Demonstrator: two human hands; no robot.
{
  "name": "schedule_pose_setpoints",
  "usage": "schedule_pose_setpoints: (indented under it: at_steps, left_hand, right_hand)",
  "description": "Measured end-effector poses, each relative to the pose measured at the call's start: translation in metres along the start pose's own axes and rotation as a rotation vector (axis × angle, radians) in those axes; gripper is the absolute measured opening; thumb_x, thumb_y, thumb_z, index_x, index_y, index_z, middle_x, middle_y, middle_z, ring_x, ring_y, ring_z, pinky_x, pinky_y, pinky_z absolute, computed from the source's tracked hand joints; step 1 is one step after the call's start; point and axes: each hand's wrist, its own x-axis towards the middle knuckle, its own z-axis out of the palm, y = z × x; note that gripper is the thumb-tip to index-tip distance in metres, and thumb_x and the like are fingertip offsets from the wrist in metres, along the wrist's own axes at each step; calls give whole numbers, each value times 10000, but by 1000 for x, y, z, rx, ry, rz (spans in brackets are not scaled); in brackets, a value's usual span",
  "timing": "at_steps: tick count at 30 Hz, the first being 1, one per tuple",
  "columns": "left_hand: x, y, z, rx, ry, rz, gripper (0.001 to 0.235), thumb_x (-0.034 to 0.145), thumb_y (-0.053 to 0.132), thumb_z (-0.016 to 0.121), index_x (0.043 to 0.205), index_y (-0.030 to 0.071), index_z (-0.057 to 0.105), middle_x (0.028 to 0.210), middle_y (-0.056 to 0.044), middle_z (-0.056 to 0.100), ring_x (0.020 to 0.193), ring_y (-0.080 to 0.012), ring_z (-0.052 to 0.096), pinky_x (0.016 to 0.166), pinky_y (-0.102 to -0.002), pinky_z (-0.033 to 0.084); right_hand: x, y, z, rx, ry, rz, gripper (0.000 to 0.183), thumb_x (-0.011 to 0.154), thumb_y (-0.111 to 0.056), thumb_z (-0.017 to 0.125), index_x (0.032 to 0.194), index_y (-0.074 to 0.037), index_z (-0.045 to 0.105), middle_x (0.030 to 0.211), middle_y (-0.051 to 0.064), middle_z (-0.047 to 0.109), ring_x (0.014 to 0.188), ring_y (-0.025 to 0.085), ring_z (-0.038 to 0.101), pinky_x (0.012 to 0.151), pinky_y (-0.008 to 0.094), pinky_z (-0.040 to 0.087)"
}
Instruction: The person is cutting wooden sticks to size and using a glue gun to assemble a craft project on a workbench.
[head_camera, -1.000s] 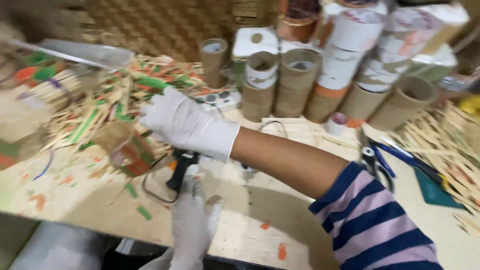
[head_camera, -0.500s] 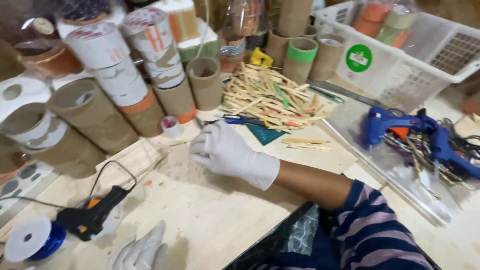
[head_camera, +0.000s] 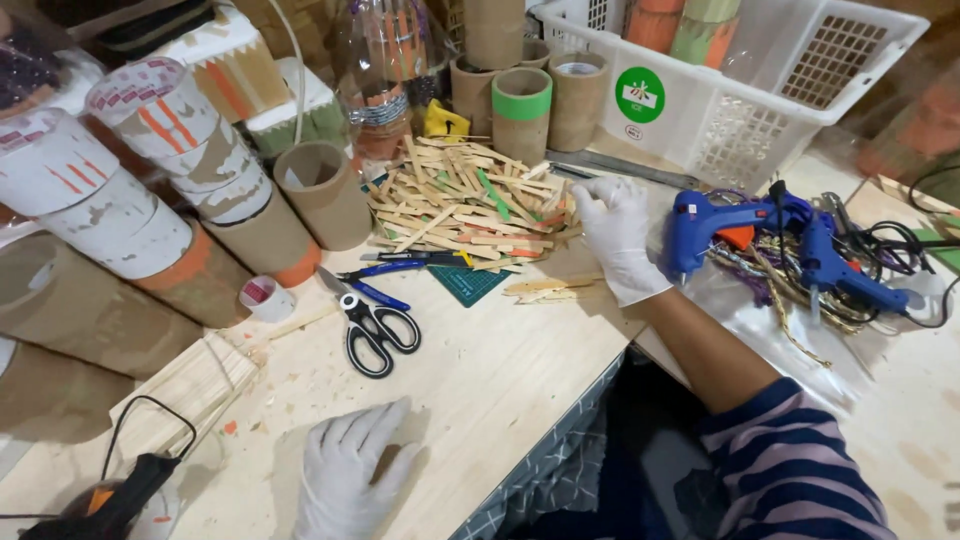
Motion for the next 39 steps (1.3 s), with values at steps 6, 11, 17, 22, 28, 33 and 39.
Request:
schedule_pose_setpoints:
  at_steps: [6, 11, 17, 22, 28, 33, 39]
  left_hand:
    - [21, 7, 11, 31, 21, 2, 636, 892, 558, 630, 1423, 211, 577, 1316, 23, 673, 1157, -196, 604, 993, -386, 389]
    - [21, 0, 5, 32, 57, 4, 531, 892, 473, 635, 1347, 199, 642, 1261, -1, 719, 1121, -214, 654, 918, -388, 426]
    - [25, -1, 11, -39, 39, -41, 573, 849, 456, 701, 1355, 192, 642, 1319, -6, 682, 1167, -238, 620, 963, -401, 429]
    - [28, 2, 4, -29, 45, -49, 553, 860, 404, 703, 1365, 190, 629, 1339, -12, 661, 1179, -251, 607, 944, -417, 433]
    - [24, -7, 17, -27, 4, -63, 625, 817, 392, 735, 1419, 294, 599, 1366, 38, 602, 1284, -196, 533, 1030, -415, 376]
    - [20, -5, 18, -52, -30, -104, 609, 840, 395, 710, 1431, 307, 591, 1375, 33, 598, 1301, -200, 517, 1037, -424, 354]
    - [21, -5, 17, -54, -38, -126, 599, 847, 393, 686, 1432, 313, 584, 1379, 28, 589, 1302, -214, 515, 1033, -442, 357]
  right_hand:
    - [-10, 6, -5, -128, -143, 96, 312, 1022, -352, 533, 785, -317, 733, 735, -117, 664, 897, 241, 503, 884, 425, 281]
    - [-9, 9, 2, -357, -126, 6, 203, 900, -479, 698, 780, -334, 775, 757, -141, 660, 948, 217, 560, 782, 438, 298]
    - [3, 5, -19, -255, -441, 231, 130, 883, -425, 686, 867, -389, 810, 1015, -150, 778, 1088, 216, 569, 980, 459, 242]
    - [4, 1, -19, -355, -522, 278, 215, 909, -375, 598, 932, -433, 804, 1023, -132, 778, 1069, 205, 628, 1043, 445, 238]
    - [-20, 97, 37, -537, -289, -38, 191, 899, -550, 772, 1027, -410, 790, 917, 151, 659, 872, 410, 688, 954, 500, 360]
    - [-25, 90, 27, -582, -249, -137, 209, 935, -576, 763, 1025, -390, 791, 849, 148, 619, 862, 366, 671, 934, 463, 361]
    - [-21, 76, 19, -539, -372, 22, 321, 1016, -624, 677, 1157, -359, 790, 1108, 221, 695, 1162, 397, 628, 1087, 533, 263]
